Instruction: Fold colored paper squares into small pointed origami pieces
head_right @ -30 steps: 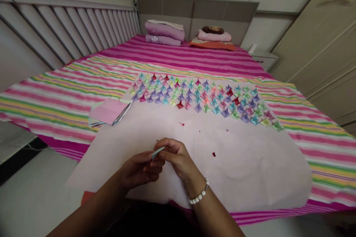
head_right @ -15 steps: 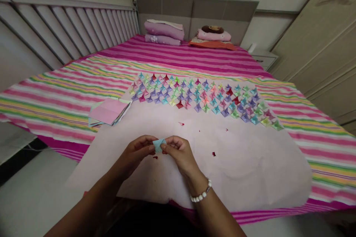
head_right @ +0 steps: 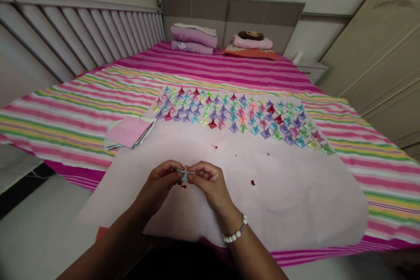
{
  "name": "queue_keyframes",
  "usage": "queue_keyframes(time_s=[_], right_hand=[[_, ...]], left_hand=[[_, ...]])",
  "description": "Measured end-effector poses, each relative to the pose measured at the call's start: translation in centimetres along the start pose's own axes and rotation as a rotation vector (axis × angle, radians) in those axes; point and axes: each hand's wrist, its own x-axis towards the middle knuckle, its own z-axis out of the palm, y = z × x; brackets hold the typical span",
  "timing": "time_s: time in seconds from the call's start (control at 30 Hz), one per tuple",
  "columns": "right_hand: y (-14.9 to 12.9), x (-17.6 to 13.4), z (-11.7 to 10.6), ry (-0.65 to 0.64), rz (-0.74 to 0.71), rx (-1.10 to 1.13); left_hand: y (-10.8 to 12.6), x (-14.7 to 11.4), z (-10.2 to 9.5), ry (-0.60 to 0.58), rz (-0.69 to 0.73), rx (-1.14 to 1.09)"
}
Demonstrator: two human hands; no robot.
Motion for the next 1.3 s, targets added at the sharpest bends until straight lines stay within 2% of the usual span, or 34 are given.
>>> queue_keyframes(time_s=[0.23, 0.4, 0.57, 0.67, 0.77, 1.0, 1.17, 1.3], right_hand=[[-0.1, 0.1, -0.2, 0.013, -0.076, -0.097], [-0.8, -0.2, -0.1, 0.002, -0.132, -0.204], [-1.0, -0.5, -0.1, -0.059, -0.009, -0.029], [-1.0, -0.4, 0.0, -0.043, 0.043, -0.030], [-1.0, -0.1, 0.1, -0.005, 0.035, -0.117], [-1.5, -0.2, 0.3, 0.012, -0.048, -0.273], [-1.3, -0.1, 0.4, 0.016, -0.033, -0.271], [-0.5, 0.5, 0.3, 0.030, 0.041, -0.144]], left_hand=[[0.6, -0.1, -0.1, -0.073, -0.075, -0.009], [1.0, -0.2, 0.0, -0.036, -0.030, 0.135], [1.3, -0.2, 0.0, -0.016, 0.041, 0.178], [1.3, -0.3, 0.2, 0.003, 0.094, 0.184], [1.2, -0.2, 0.2, -0.003, 0.091, 0.150], [0.7, -0.1, 0.0, 0.003, -0.042, 0.163], [0.4, 0.0, -0.1, 0.021, -0.007, 0.225], [0.1, 0.6, -0.5, 0.052, 0.002, 0.205]])
